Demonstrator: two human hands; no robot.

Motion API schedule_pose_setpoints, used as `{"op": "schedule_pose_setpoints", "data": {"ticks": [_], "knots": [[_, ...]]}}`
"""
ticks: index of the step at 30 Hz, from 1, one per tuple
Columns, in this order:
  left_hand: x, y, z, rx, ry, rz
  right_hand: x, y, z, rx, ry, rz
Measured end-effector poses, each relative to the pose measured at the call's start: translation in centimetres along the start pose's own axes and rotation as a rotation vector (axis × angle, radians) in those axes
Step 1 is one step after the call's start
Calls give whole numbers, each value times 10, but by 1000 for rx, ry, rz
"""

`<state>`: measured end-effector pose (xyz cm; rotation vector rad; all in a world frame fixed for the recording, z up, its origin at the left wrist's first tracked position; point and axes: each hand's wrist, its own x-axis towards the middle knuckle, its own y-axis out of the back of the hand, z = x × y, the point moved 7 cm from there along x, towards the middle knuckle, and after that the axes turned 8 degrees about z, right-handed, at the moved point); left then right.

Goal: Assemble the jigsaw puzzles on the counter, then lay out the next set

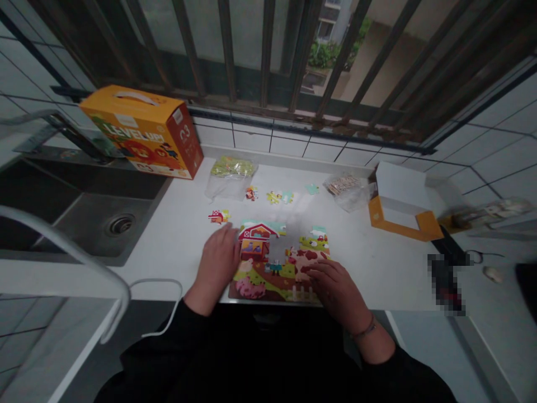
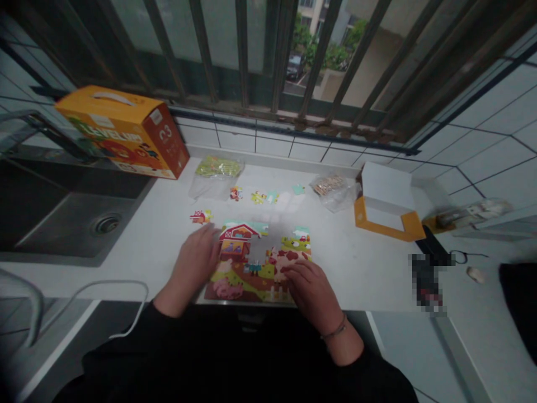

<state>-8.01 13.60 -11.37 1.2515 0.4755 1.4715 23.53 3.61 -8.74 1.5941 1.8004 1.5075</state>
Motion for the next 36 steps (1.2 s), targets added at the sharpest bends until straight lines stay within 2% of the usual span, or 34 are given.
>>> {"op": "schedule_pose_setpoints", "data": {"ticks": [3, 8, 12, 17, 20, 24, 27, 30, 32, 36], "knots": [[31, 4, -38, 64, 61, 48, -13, 12, 13, -37, -50, 16], [56, -3, -80, 74, 37, -97, -24, 16, 21, -53, -80, 12], [59, 1, -92, 70, 34, -142, -24, 13, 20, -34, -80, -10], [55, 12, -89, -45, 72, -144, -20, 10, 14, -17, -47, -10], [51, 22, -84, -101, 112, -89, -17, 12, 11, -14, -23, 10], [45, 33, -72, -161, 130, -109, -11, 14, 5, 18, 23, 67], [43, 36, -53, -210, 104, -113, -2, 14, -2, 54, 56, 110], [42, 21, -20, -304, 2, -185, 11, 11, -11, 81, 81, 116], [40, 2, 10, -372, -117, -259, 19, 7, -15, 85, 99, 118], [40, -34, 53, -461, -262, -287, 29, 0, -20, 88, 129, 120]]}}
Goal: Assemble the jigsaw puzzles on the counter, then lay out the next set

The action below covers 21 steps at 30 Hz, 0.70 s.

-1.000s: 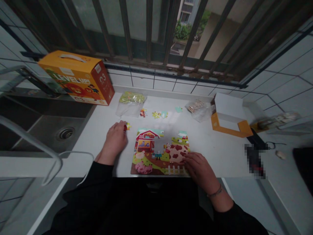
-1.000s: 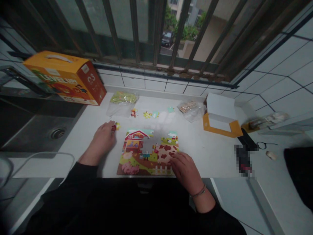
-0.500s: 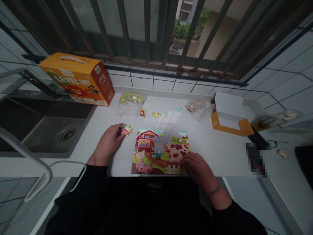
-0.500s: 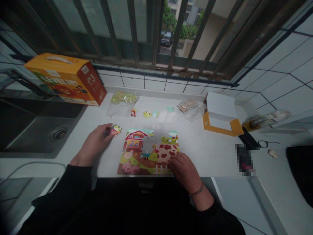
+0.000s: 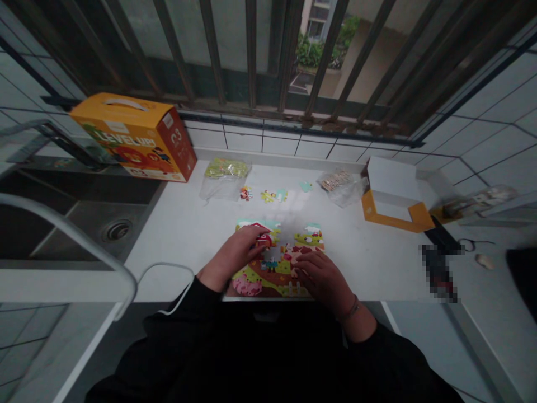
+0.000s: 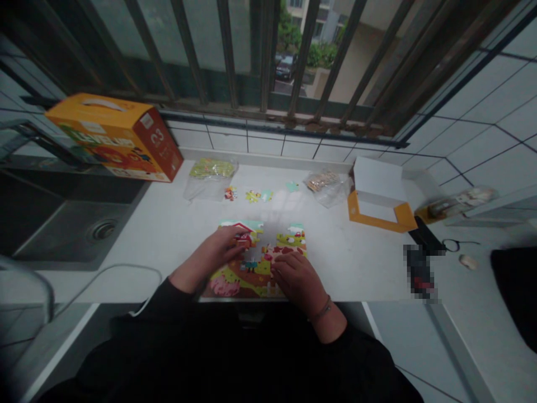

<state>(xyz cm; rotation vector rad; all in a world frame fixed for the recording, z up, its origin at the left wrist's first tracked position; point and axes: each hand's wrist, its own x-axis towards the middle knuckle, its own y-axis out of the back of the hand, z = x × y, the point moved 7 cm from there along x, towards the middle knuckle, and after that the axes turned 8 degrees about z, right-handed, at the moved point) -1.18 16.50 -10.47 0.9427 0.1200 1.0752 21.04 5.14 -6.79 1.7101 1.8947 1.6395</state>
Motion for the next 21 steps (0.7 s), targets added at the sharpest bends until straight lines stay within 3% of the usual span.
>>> {"op": "schedule_pose_setpoints", "data": {"ticks": [5, 14, 21], "knots": [[14, -25, -1, 69, -24, -17, -3, -3, 0, -8, -3, -2], [15, -27, -6, 82, -1, 12, -12, -7, 3, -2, -44, -18], [6, -26, 0, 146, -157, 42, -10, -8, 4, -5, -44, -34]]}}
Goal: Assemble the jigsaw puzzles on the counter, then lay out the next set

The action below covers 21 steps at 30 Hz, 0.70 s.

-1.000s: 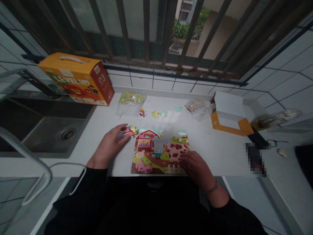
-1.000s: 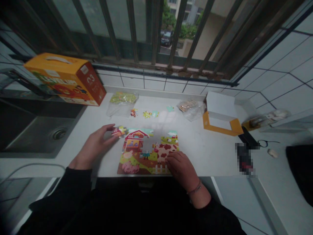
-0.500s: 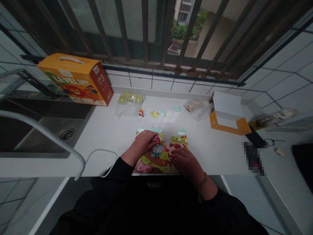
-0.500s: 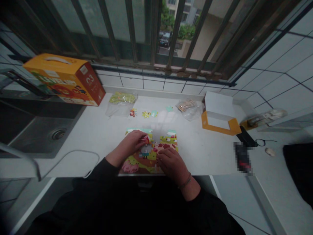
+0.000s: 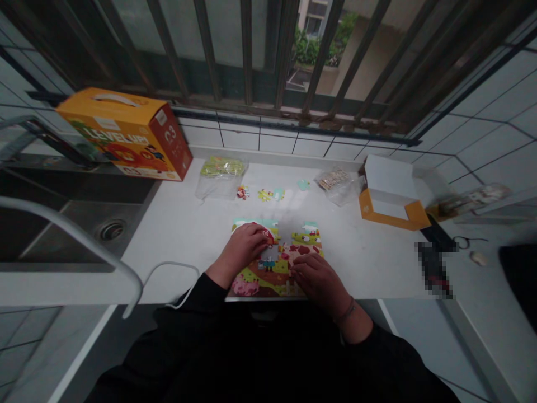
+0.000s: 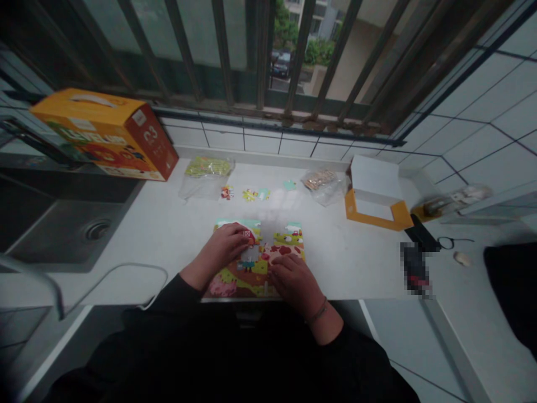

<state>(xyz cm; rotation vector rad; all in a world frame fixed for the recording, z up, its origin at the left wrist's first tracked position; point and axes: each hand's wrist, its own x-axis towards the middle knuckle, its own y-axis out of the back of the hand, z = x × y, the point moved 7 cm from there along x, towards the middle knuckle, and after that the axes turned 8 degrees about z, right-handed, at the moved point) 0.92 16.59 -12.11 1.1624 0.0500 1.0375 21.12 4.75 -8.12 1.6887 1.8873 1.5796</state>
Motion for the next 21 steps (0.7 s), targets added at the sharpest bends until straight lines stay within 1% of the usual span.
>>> {"op": "schedule_pose_setpoints", "data": {"ticks": [5, 9, 15, 18, 21], "knots": [[-10, 0, -1, 6, -65, 27, 5, -5, 0, -5, 6, -28], [-13, -2, 0, 40, -65, 29, 15, -21, 3, -57, -10, -104], [-18, -3, 14, 93, 37, 8, 26, -55, 12, -172, -105, -216], [-26, -5, 20, 111, 97, -19, 24, -70, 14, -209, -169, -272], [-35, -9, 22, 131, 157, -60, 18, -78, 13, -233, -201, -282]]}}
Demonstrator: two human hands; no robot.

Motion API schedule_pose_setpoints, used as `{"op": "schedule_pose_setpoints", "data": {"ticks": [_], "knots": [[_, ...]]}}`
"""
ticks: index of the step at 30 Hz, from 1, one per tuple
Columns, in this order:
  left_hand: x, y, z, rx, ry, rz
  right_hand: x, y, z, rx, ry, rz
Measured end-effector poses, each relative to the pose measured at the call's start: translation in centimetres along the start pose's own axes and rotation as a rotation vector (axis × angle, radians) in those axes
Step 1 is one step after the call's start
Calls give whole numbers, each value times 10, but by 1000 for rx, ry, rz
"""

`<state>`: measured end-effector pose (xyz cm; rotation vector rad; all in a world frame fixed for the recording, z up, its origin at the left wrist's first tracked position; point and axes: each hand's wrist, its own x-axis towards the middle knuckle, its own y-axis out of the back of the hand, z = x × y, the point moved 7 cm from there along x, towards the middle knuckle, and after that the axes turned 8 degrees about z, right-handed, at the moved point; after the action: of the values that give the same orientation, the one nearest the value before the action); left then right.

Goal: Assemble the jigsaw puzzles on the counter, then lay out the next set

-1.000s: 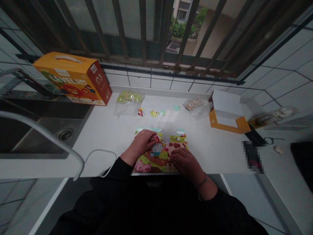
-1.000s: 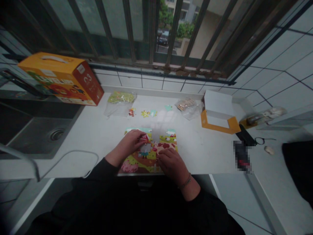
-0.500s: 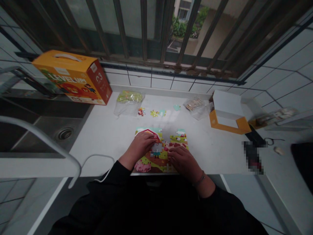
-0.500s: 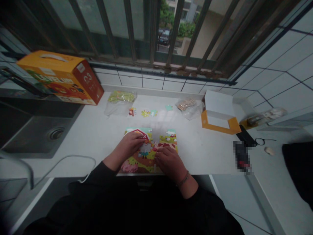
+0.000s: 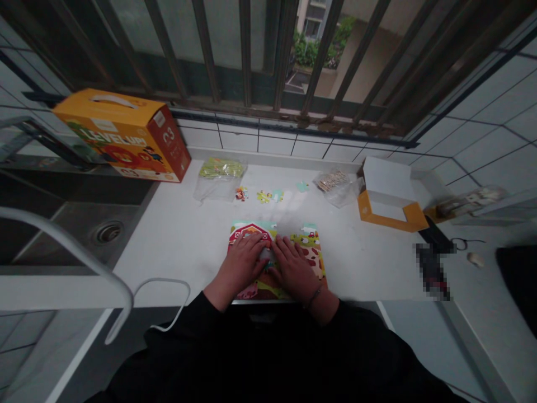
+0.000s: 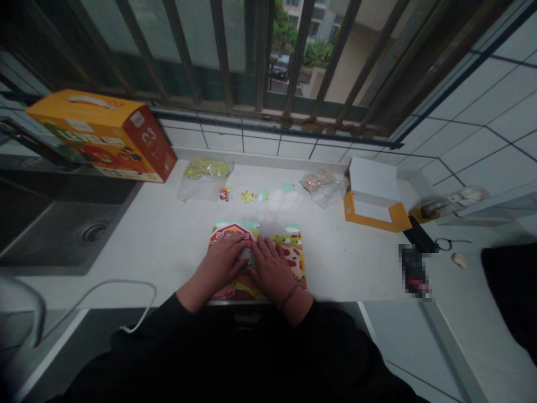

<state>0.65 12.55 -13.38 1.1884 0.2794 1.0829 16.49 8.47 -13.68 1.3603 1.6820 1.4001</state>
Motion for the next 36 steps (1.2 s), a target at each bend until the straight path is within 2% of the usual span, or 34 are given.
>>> {"op": "schedule_pose_setpoints", "data": {"ticks": [8, 18, 21, 24, 27, 30, 32, 36], "knots": [[-6, -2, 5, 74, 94, -35, -2, -2, 3, 17, 20, -6], [-7, -2, 5, 96, 86, -25, 1, -1, 0, -13, 27, -35], [-7, -2, 5, 95, 80, -27, 10, 7, 7, -15, 46, -35], [-6, 0, 7, 91, 77, -18, 42, 27, 30, -45, 41, 42], [-6, 1, 8, 83, 80, -16, 96, 42, 61, -64, 1, 74], [-7, 1, 8, 78, 89, -26, 156, 40, 88, -97, -58, 2], [-7, 1, 7, 74, 98, -34, 188, 34, 96, -97, -51, -57], [-8, 0, 5, 52, 107, -47, 222, 21, 102, -88, -36, -143]]}}
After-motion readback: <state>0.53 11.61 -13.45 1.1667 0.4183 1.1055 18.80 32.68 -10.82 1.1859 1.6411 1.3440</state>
